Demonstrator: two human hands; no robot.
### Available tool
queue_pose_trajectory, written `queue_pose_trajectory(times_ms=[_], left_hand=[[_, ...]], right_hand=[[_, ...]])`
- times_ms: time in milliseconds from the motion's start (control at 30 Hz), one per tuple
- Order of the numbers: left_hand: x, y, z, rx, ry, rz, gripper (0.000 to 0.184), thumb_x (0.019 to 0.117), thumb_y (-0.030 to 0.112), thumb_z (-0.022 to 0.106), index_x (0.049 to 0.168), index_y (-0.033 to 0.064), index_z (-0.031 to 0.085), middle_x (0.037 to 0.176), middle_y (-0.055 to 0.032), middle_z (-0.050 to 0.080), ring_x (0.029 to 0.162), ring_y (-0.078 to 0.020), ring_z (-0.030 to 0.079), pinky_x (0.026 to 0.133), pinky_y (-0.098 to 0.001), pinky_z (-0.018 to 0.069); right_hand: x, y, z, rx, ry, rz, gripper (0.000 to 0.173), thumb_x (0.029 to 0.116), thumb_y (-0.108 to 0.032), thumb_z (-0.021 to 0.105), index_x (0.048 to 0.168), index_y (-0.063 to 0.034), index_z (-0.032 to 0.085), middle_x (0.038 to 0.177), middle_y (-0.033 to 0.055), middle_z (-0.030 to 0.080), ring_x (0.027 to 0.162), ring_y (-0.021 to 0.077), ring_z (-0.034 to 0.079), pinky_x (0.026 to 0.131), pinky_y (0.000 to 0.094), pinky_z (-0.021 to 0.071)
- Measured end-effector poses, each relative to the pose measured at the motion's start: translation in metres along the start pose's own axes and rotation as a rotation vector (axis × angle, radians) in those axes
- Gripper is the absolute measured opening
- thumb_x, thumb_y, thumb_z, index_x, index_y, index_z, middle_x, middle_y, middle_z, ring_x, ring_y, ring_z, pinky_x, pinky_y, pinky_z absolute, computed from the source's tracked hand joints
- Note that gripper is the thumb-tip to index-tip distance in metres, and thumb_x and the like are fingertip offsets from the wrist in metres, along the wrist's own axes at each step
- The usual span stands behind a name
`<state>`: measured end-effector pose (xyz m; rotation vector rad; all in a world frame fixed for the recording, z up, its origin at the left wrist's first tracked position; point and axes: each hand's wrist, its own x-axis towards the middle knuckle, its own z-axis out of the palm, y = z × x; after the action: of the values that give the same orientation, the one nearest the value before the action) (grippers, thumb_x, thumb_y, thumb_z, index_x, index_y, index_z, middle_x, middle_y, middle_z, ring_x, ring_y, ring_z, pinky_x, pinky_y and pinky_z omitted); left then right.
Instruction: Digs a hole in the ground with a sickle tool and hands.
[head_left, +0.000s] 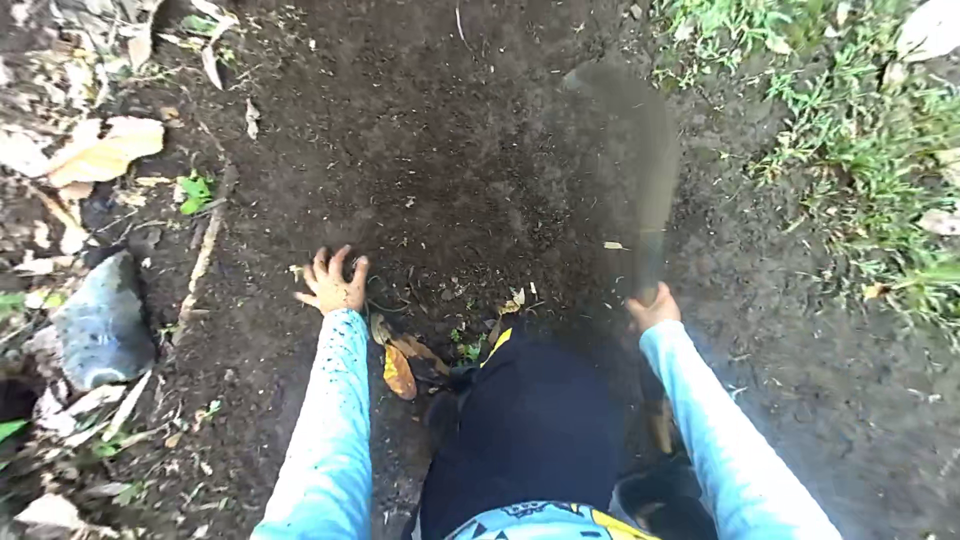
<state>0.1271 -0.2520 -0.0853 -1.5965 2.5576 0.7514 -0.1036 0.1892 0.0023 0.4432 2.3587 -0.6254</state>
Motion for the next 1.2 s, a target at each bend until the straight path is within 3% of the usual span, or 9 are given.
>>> queue_pose_trajectory(times_ms=[133,300,500,600,667,733,833,967,1200], left_hand=[[-0.078,0.042,0.033,-0.172,0.017,0.004,0.075,0.0911,0.046,0.072,0.153,0.0116,0.048,0.160,-0.0328,0.031,0.146,-0.0559,0.030,0.116,-0.0702,0.0255],[-0.161,0.172,0.037,0.132,-0.443,0.229,0.088,0.0810,0.047,0.085,0.156,0.0276,0.043,0.171,-0.0197,0.015,0.152,-0.0557,0.016,0.109,-0.0803,0.0243],[-0.161,0.126,0.086,0.445,-0.678,0.632,0.054,0.0879,0.010,0.078,0.138,0.0281,0.066,0.163,-0.0141,0.038,0.148,-0.0516,0.030,0.110,-0.0732,0.0326],[-0.152,0.076,-0.001,0.523,-0.607,0.375,0.039,0.0936,0.008,0.071,0.131,0.0190,0.071,0.155,-0.0108,0.051,0.145,-0.0418,0.040,0.116,-0.0655,0.0321],[-0.148,-0.001,-0.093,0.564,-0.150,-0.018,0.027,0.0930,0.018,0.070,0.118,0.0075,0.073,0.129,-0.0220,0.066,0.126,-0.0455,0.058,0.105,-0.0681,0.0426],[-0.163,-0.076,-0.183,0.567,0.292,-0.407,0.038,0.0949,0.012,0.066,0.131,-0.0008,0.062,0.147,-0.0341,0.047,0.139,-0.0593,0.038,0.112,-0.0767,0.0264],[-0.207,-0.105,-0.252,0.644,0.209,-0.748,0.042,0.1006,0.012,0.059,0.142,0.0020,0.056,0.159,-0.0324,0.034,0.146,-0.0631,0.022,0.111,-0.0832,0.0129],[-0.244,-0.053,-0.224,0.556,-0.025,-0.678,0.044,0.0986,0.021,0.064,0.140,0.0070,0.060,0.143,-0.0320,0.055,0.125,-0.0586,0.054,0.096,-0.0815,0.0385],[-0.313,0.027,-0.155,0.390,-0.084,-0.283,0.082,0.0854,0.036,0.084,0.156,0.0293,0.043,0.167,-0.0238,0.024,0.148,-0.0549,0.028,0.101,-0.0811,0.0337]], right_hand=[[0.018,-0.016,-0.007,0.427,0.001,0.016,0.058,0.1026,-0.005,0.060,0.152,-0.0002,0.031,0.085,0.0103,0.056,0.054,0.0111,0.056,0.052,0.0261,0.0510],[0.037,0.005,-0.012,0.520,-0.106,-0.016,0.048,0.1026,-0.003,0.059,0.144,0.0011,0.035,0.079,0.0053,0.050,0.048,0.0082,0.052,0.046,0.0224,0.0491],[0.047,0.009,-0.018,0.472,-0.238,-0.126,0.046,0.1010,-0.004,0.060,0.141,0.0017,0.038,0.078,0.0030,0.050,0.048,0.0052,0.050,0.046,0.0202,0.0476],[0.044,0.012,-0.022,0.446,-0.262,-0.180,0.045,0.1005,-0.003,0.060,0.140,0.0009,0.038,0.077,0.0016,0.049,0.048,0.0036,0.049,0.045,0.0188,0.0465],[0.044,0.017,-0.022,0.450,-0.270,-0.195,0.044,0.0993,-0.001,0.061,0.137,0.0005,0.039,0.074,0.0003,0.049,0.046,0.0029,0.050,0.043,0.0183,0.0471],[0.043,0.024,-0.019,0.437,-0.280,-0.190,0.048,0.0994,-0.001,0.060,0.141,-0.0001,0.036,0.077,0.0015,0.049,0.047,0.0033,0.050,0.044,0.0188,0.0471],[0.036,0.029,-0.012,0.415,-0.296,-0.176,0.053,0.1000,-0.003,0.061,0.145,-0.0006,0.035,0.082,0.0032,0.051,0.049,0.0036,0.051,0.046,0.0190,0.0472],[0.015,0.011,-0.007,0.458,-0.379,-0.118,0.045,0.1031,-0.006,0.058,0.142,-0.0005,0.037,0.083,0.0030,0.049,0.052,0.0039,0.050,0.048,0.0188,0.0469],[0.008,-0.020,-0.011,0.605,-0.440,-0.177,0.028,0.1063,-0.018,0.059,0.127,-0.0033,0.048,0.079,0.0001,0.050,0.051,0.0040,0.050,0.050,0.0194,0.0498]])
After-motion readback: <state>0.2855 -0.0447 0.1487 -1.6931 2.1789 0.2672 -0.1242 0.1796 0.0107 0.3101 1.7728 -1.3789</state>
